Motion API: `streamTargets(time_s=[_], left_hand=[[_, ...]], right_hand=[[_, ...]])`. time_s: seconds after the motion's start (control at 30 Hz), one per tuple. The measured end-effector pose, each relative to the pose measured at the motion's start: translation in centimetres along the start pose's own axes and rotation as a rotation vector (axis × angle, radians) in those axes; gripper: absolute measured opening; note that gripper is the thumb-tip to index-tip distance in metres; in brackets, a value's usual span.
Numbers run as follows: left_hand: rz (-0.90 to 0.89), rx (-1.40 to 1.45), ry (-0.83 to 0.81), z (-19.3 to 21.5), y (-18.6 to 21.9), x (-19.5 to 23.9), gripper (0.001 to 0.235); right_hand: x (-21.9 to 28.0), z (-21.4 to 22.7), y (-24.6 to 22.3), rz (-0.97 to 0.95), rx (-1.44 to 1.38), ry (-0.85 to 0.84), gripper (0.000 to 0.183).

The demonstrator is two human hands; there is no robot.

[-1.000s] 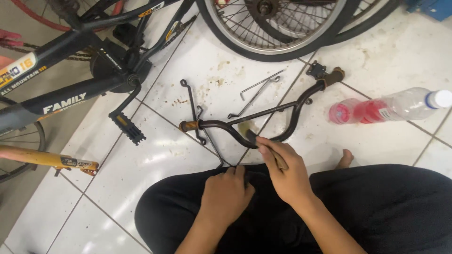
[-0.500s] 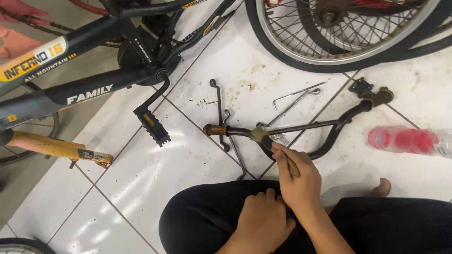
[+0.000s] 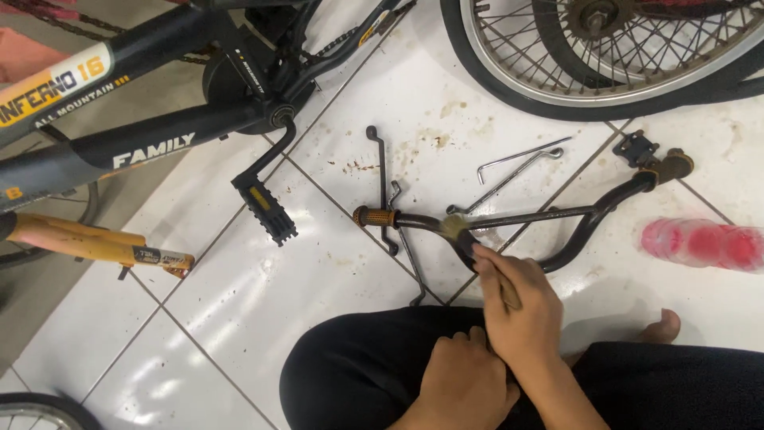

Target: Cleaning a bicycle handlebar using a brush and a cloth

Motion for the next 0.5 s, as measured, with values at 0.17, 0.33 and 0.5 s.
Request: streamTargets(time_s=[0.17,0.33,0.5], left_hand=[[-0.021,-0.045,-0.017,0.4,0.2,0.1,0.044],[-0.01,0.005,-0.111,1.3,-0.3,0.1,0.046],[-0.054,0.004,-0.174,2.0,0.5,0.2,0.043]], right_hand=[[-1.2,-0.8,-0.3,0.189,-0.225,-0.131,0.033],[-1.5,-2.0,0.1,0.185,-0.123,-0.272,0.033],[0.3,0.1,0.1,0.071,0.084,-0.011,0.023]])
Point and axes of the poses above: each hand's wrist, its own x-axis away from the middle knuckle, its own z-axis out of the back of the hand, y = z × x, the point moved 1 cm from there along -x, towards the middle knuckle, and after that the axes turned 2 degrees about -y, right-handed, at the moved point
